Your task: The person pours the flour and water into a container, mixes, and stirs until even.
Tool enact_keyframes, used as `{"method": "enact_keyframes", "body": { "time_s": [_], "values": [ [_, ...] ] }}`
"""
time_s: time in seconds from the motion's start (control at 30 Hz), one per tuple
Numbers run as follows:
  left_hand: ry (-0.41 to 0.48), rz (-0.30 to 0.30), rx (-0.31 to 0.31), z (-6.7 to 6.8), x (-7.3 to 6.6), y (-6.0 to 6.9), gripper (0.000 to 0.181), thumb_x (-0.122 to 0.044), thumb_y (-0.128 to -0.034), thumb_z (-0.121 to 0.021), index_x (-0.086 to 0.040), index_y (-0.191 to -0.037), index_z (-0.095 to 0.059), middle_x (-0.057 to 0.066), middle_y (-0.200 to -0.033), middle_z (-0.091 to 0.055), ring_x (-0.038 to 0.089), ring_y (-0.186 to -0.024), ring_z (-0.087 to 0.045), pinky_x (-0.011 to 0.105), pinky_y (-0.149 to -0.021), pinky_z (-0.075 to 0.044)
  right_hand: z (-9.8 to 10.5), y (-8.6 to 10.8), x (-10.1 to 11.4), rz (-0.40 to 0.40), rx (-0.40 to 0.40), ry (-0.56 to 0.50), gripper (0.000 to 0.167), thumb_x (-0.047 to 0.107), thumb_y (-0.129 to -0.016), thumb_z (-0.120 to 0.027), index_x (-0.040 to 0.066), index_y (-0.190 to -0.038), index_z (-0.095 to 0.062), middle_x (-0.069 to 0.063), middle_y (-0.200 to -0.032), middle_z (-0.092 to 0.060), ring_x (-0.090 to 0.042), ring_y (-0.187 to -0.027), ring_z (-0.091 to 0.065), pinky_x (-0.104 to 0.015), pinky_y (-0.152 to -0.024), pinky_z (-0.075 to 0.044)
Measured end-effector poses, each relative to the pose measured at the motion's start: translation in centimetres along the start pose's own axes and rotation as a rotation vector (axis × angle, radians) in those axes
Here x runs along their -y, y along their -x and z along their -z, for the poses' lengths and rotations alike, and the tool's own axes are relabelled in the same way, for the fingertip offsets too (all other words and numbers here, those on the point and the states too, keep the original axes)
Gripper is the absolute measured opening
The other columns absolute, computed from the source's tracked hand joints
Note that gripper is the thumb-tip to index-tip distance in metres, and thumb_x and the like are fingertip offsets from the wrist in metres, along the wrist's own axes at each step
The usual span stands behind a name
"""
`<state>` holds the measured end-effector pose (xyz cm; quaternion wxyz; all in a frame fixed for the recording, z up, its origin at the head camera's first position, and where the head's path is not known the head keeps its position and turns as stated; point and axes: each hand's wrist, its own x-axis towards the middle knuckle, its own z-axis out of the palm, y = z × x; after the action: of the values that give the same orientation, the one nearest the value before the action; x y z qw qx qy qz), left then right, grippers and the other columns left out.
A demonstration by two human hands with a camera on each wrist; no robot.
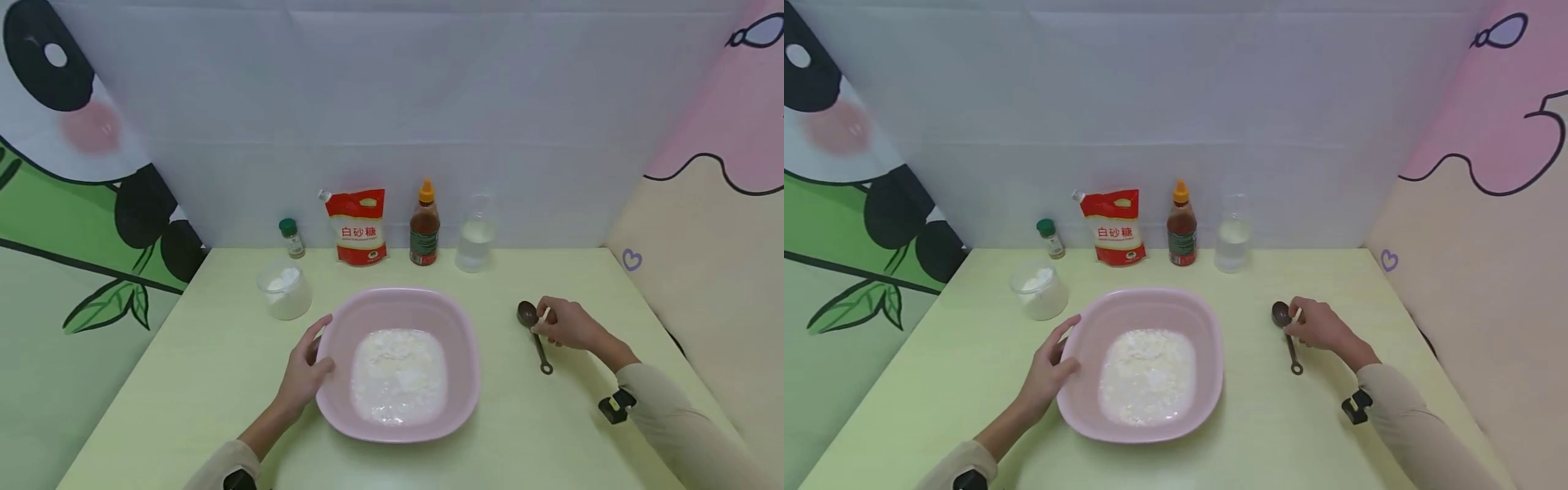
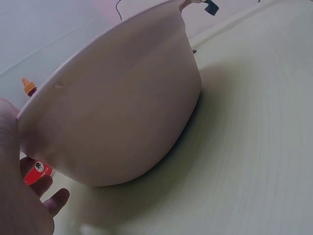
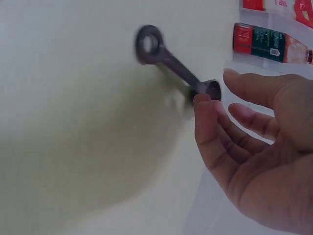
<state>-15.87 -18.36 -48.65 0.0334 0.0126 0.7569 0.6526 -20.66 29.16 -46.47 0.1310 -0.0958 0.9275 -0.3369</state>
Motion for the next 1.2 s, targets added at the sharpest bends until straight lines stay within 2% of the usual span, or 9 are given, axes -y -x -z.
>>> {"method": "enact_keyframes", "body": {
  "time_s": [0.07, 0.2, 0.43, 0.53, 0.7, 0.83, 1.0, 1.2],
  "values": [
    [0.003, -0.011, -0.011, -0.1, -0.1, -0.1, 0.08, 0.013, -0.078, -0.046, -0.018, -0.151, -0.041, 0.027, -0.142, -0.054, 0.031, -0.103, -0.062, 0.028, -0.07, -0.058, -0.5, 0.5, -0.4, 0.001, -0.003, -0.015, 0.026, 0.009, -0.091, -0.068, -0.003, -0.107, -0.051, -0.01, -0.073, -0.06, -0.021, -0.061, -0.06, -0.031, -0.054, -0.049],
    [0.004, -0.021, 0.023, -0.4, -0.2, -0.3, 0.08, 0.013, -0.0783, -0.046, -0.016, -0.152, -0.04, 0.027, -0.144, -0.053, 0.028, -0.103, -0.062, 0.028, -0.07, -0.059, -1.2, 1.4, -1.3, -0.023, 0.006, -0.027, 0.033, 0.009, -0.088, -0.071, -0.002, -0.11, -0.049, -0.006, -0.072, -0.059, -0.019, -0.06, -0.058, -0.029, -0.053, -0.048],
    [0.007, -0.008, 0.017, -0.7, -0.1, -0.2, 0.079, 0.013, -0.078, -0.047, -0.018, -0.151, -0.041, 0.027, -0.142, -0.055, 0.027, -0.101, -0.063, 0.029, -0.07, -0.058, -2.0, 2.2, -2.0, -0.005, -0.005, -0.042, 0.041, 0.008, -0.085, -0.074, -0.002, -0.114, -0.047, -0.004, -0.072, -0.058, -0.016, -0.059, -0.055, -0.026, -0.053, -0.044],
    [0.009, -0.011, 0.012, -0.8, 0.1, -0.1, 0.079, 0.013, -0.0783, -0.047, -0.017, -0.151, -0.041, 0.028, -0.141, -0.055, 0.028, -0.101, -0.062, 0.029, -0.07, -0.058, -2.2, 2.1, -2.1, 0.019, -0.005, -0.027, 0.042, 0.008, -0.084, -0.075, -0.001, -0.115, -0.047, -0.003, -0.073, -0.057, -0.014, -0.059, -0.053, -0.026, -0.052, -0.043],
    [0.011, -0.04, 0.0, -0.9, 0.2, -0.9, 0.079, 0.013, -0.0782, -0.047, -0.016, -0.152, -0.04, 0.028, -0.143, -0.053, 0.031, -0.104, -0.062, 0.029, -0.07, -0.059, -1.8, 1.0, -2.1, 0.042, -0.019, -0.006, 0.043, 0.005, -0.083, -0.075, -0.002, -0.116, -0.048, -0.003, -0.075, -0.056, -0.014, -0.062, -0.052, -0.026, -0.052, -0.043],
    [0.004, -0.02, 0.001, -0.6, 0.3, -0.4, 0.079, 0.012, -0.0793, -0.047, -0.015, -0.153, -0.038, 0.027, -0.145, -0.052, 0.023, -0.104, -0.062, 0.027, -0.072, -0.058, -1.8, 0.4, -1.9, 0.05, -0.014, -0.003, 0.043, 0.003, -0.082, -0.075, -0.001, -0.116, -0.049, -0.002, -0.074, -0.055, -0.013, -0.063, -0.051, -0.025, -0.054, -0.042],
    [-0.009, -0.017, -0.021, 0.2, 0.0, 0.3, 0.078, 0.011, -0.0789, -0.047, -0.015, -0.152, -0.039, 0.028, -0.142, -0.054, 0.013, -0.097, -0.062, 0.027, -0.07, -0.058, -2.4, 0.4, -1.5, 0.086, 0.008, -0.052, 0.043, 0.003, -0.083, -0.073, -0.001, -0.119, -0.05, -0.003, -0.077, -0.055, -0.012, -0.064, -0.05, -0.024, -0.054, -0.041],
    [0.005, -0.023, 0.0, 0.0, 0.0, -0.1, 0.079, 0.013, -0.0777, -0.047, -0.016, -0.151, -0.04, 0.029, -0.14, -0.056, 0.015, -0.095, -0.063, 0.028, -0.07, -0.058, -2.3, 1.2, -2.0, 0.067, 0.021, -0.123, 0.045, 0.004, -0.085, -0.073, -0.002, -0.123, -0.05, -0.006, -0.084, -0.056, -0.013, -0.067, -0.055, -0.025, -0.055, -0.046]
  ]
}}
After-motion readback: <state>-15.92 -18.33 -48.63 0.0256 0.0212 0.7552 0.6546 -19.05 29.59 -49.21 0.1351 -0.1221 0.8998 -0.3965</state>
